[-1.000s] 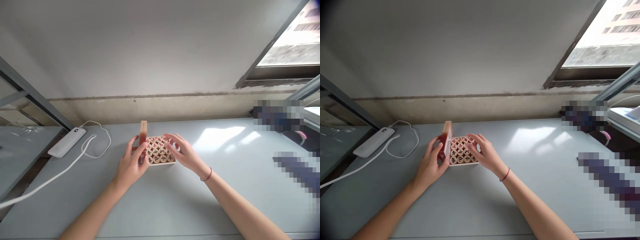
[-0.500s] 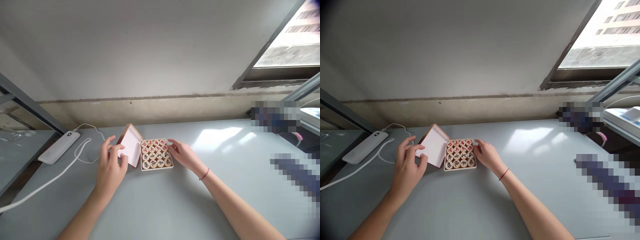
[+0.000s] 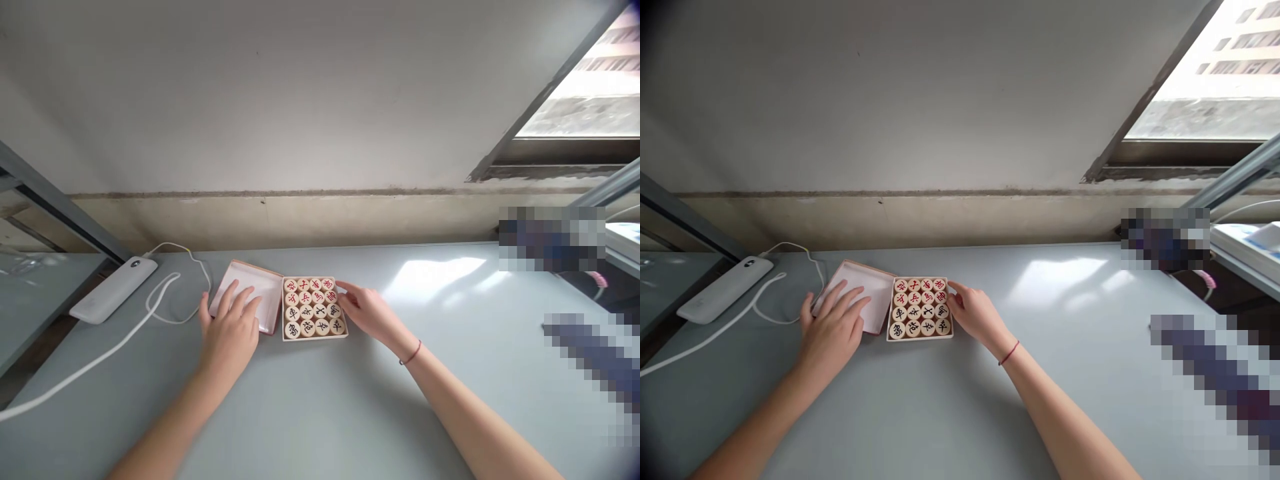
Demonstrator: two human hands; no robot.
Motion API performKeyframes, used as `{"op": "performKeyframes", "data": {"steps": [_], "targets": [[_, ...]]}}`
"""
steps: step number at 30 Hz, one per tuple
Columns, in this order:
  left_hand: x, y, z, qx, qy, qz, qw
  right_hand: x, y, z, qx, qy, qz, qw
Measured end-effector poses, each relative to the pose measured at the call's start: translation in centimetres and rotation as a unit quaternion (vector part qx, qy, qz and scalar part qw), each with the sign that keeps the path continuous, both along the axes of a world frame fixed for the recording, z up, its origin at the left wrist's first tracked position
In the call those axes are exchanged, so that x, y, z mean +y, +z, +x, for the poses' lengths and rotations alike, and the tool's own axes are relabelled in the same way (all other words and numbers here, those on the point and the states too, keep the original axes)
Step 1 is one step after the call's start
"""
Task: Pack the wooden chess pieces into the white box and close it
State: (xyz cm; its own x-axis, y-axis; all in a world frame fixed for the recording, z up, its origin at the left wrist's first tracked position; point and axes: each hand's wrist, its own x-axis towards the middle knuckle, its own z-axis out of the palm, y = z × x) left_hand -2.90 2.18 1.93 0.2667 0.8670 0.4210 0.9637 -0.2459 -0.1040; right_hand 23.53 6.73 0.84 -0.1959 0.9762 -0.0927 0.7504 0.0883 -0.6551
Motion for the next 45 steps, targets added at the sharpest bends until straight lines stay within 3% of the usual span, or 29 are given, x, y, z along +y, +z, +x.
{"op": "performKeyframes", "data": {"steps": [7, 12, 16, 27, 37, 45], "targets": [[0.0, -0.9, -0.5, -0.014, 0.005, -0.065, 0.998, 0.0, 0.3, -0.1, -0.004, -0.028, -0.024, 0.999], [0.4, -1.4, 0.4, -0.079, -0.049, -0.073, 0.993, -0.1, 0.3, -0.3, -0.010, -0.033, -0.019, 0.999], [0.0, -1.8, 1.7, -0.074, -0.072, -0.080, 0.991, -0.6, 0.2, -0.8, 0.000, -0.010, -0.015, 1.000], [-0.4, -2.4, 1.2, -0.096, -0.063, -0.110, 0.987, -1.2, -0.1, -1.8, 0.003, 0.004, -0.013, 1.000], [0.0, -2.1, -0.2, -0.119, -0.094, -0.183, 0.971, -1.6, 0.4, -2.4, 0.068, -0.017, -0.028, 0.997], [0.0, -0.9, -1.1, -0.092, -0.097, -0.252, 0.958, -1.6, 0.3, -2.4, 0.135, -0.024, -0.076, 0.988]]}}
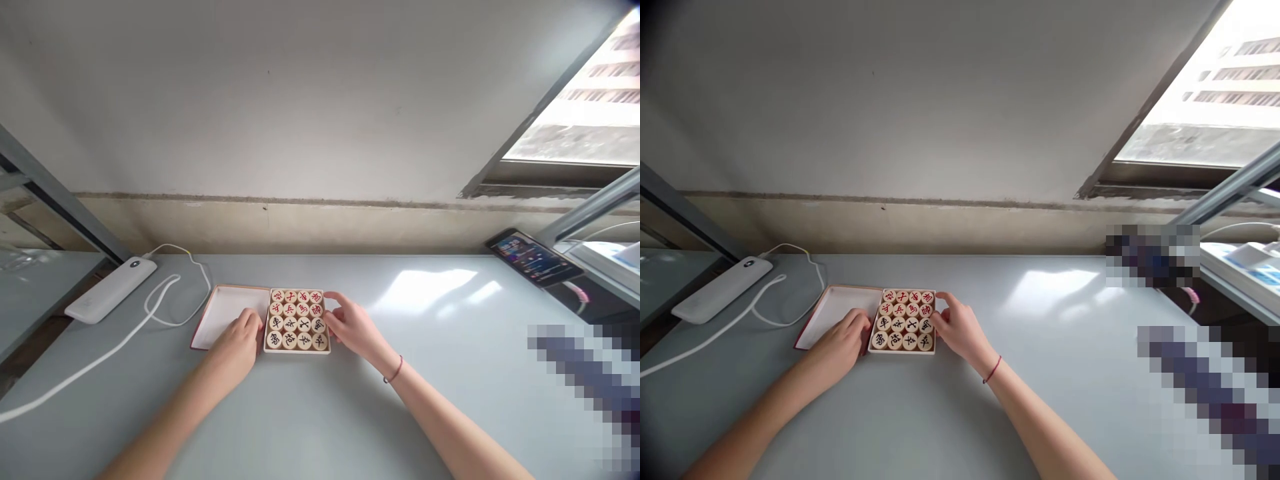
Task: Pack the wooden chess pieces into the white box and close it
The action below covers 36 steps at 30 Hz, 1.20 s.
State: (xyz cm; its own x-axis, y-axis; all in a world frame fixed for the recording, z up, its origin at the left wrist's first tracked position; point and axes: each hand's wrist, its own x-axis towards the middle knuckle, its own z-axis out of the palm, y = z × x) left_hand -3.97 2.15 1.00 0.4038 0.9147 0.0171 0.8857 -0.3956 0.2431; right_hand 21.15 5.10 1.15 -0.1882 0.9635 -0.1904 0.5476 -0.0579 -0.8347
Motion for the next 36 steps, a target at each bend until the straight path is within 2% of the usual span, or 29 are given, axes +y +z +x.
{"op": "performKeyframes", "data": {"steps": [6, 11, 15, 23, 30, 32, 33, 36], "targets": [[1.9, 0.8, 0.9, -0.040, 0.062, 0.072, 0.995, 0.5, 0.0, 0.1, 0.028, 0.004, -0.023, 0.999], [4.0, 2.2, 2.9, 0.058, 0.086, 0.042, 0.994, 0.7, -0.2, 0.2, 0.034, 0.011, -0.023, 0.999], [4.6, 2.9, 3.9, 0.110, 0.108, 0.048, 0.987, 0.6, -0.1, 0.2, 0.037, 0.016, -0.019, 0.999], [4.6, 2.2, 4.5, 0.089, 0.143, 0.051, 0.984, 0.3, 0.4, -0.1, 0.007, 0.006, 0.009, 1.000], [4.4, 1.2, 3.7, 0.017, 0.105, 0.126, 0.986, 0.4, 0.1, 0.0, 0.006, 0.027, 0.003, 1.000], [4.3, 1.2, 3.6, -0.029, 0.094, 0.148, 0.984, 0.4, -0.3, 0.0, 0.000, 0.009, 0.043, 0.999], [4.1, 1.4, 3.7, -0.063, 0.093, 0.152, 0.982, 0.3, -0.5, -0.1, -0.008, -0.004, 0.087, 0.996], [3.1, 2.2, 4.6, -0.215, 0.107, 0.105, 0.965, -0.2, -0.6, -0.6, -0.031, -0.004, 0.274, 0.961]]}}
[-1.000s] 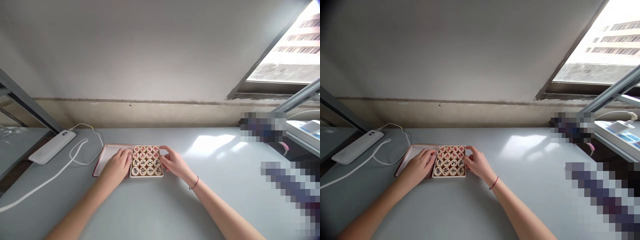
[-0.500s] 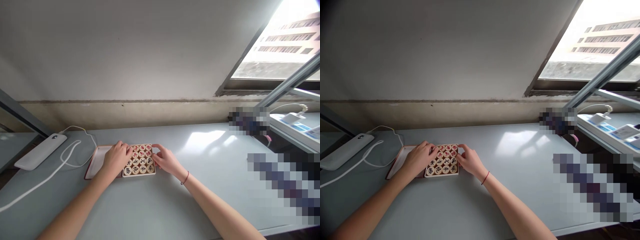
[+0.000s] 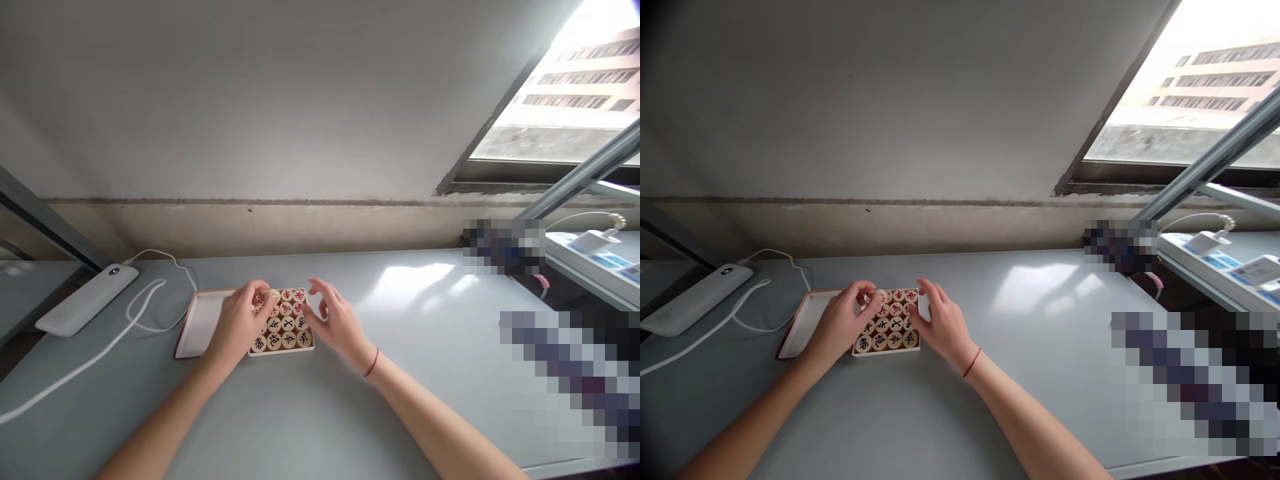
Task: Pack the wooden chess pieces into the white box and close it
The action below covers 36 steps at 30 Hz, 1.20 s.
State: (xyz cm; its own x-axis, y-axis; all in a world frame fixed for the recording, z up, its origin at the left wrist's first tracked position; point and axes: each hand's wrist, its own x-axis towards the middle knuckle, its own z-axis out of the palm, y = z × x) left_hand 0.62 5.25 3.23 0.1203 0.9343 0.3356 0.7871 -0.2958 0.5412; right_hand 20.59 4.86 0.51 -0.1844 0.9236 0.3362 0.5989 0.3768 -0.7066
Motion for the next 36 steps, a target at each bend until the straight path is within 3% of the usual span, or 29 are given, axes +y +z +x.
{"op": "performKeyframes", "data": {"steps": [3, 6, 9, 13, 16, 19, 26, 36], "targets": [[-1.6, 0.5, 1.5, -0.123, -0.026, -0.084, 0.989, -0.9, 0.2, -0.8, -0.011, 0.082, 0.145, 0.986], [-2.5, 0.5, 2.4, -0.155, -0.062, -0.114, 0.979, -1.5, 0.5, -1.2, -0.022, 0.125, 0.201, 0.971], [-2.1, 0.4, 1.9, -0.130, -0.063, -0.104, 0.984, -0.9, 0.4, -0.7, -0.033, 0.110, 0.180, 0.977], [-0.4, -0.1, 0.0, 0.048, 0.018, 0.001, 0.999, 1.8, -0.7, 2.0, -0.033, -0.033, 0.122, 0.991], [0.2, -0.6, -0.8, 0.189, 0.087, 0.016, 0.978, 4.0, -2.0, 4.1, -0.101, -0.092, 0.071, 0.988], [0.0, -1.0, -0.6, 0.258, 0.092, 0.003, 0.962, 5.1, -3.1, 5.1, -0.123, -0.105, 0.047, 0.986], [-0.3, -1.2, 0.6, 0.250, 0.115, -0.046, 0.960, 4.9, -4.2, 5.1, -0.117, -0.117, 0.048, 0.985], [-0.1, -1.8, 0.3, 0.252, 0.108, 0.008, 0.962, 4.8, -4.6, 5.0, -0.100, -0.140, 0.062, 0.983]]}}
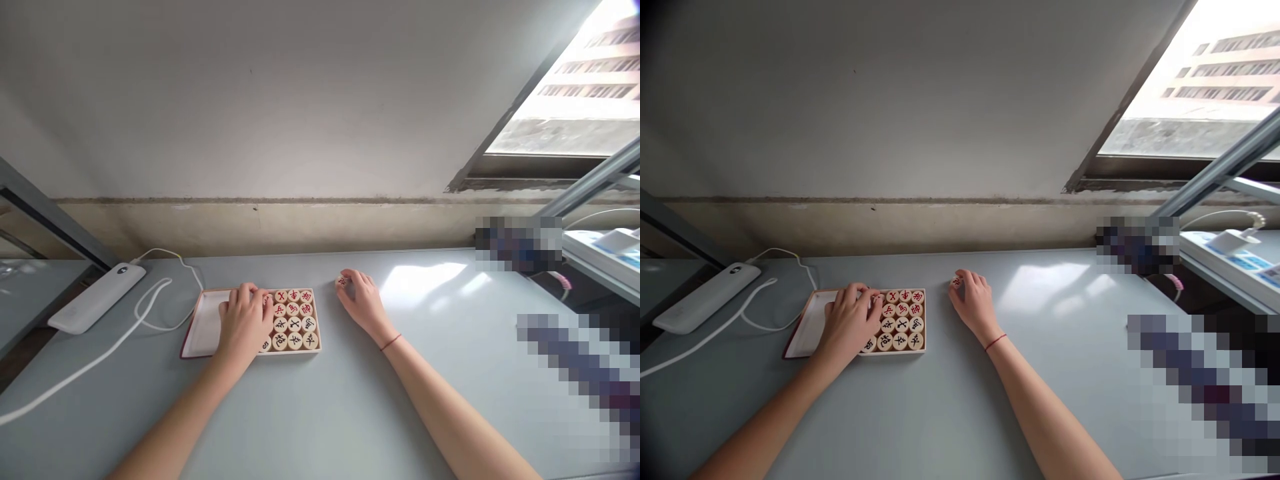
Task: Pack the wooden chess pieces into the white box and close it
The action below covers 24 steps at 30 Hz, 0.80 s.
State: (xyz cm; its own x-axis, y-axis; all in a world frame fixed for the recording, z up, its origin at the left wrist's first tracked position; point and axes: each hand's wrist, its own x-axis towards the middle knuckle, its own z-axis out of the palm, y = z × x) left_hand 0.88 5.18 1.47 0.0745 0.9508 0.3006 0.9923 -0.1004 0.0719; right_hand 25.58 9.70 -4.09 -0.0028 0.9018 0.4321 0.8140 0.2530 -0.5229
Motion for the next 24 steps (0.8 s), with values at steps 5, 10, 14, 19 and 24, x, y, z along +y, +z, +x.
{"op": "performKeyframes", "data": {"steps": [5, 10, 14, 19, 24], "targets": [[0.1, -0.1, -0.2, -0.035, -0.043, -0.004, 0.998, 0.1, -0.2, 0.0, 0.004, -0.001, 0.028, 1.000], [0.5, 0.0, -0.6, -0.068, -0.079, 0.035, 0.994, -0.7, 1.4, -0.6, 0.005, 0.018, 0.079, 0.997], [0.3, 0.9, -0.5, -0.166, -0.163, 0.079, 0.969, -3.1, 4.0, -3.3, 0.010, 0.166, 0.173, 0.971], [-1.4, 1.7, 1.1, -0.382, -0.209, -0.026, 0.900, -5.7, 5.2, -6.8, 0.005, 0.258, 0.211, 0.943], [-1.7, 1.6, 1.4, -0.428, -0.203, -0.070, 0.878, -4.8, 4.9, -5.6, 0.015, 0.235, 0.213, 0.948]]}}
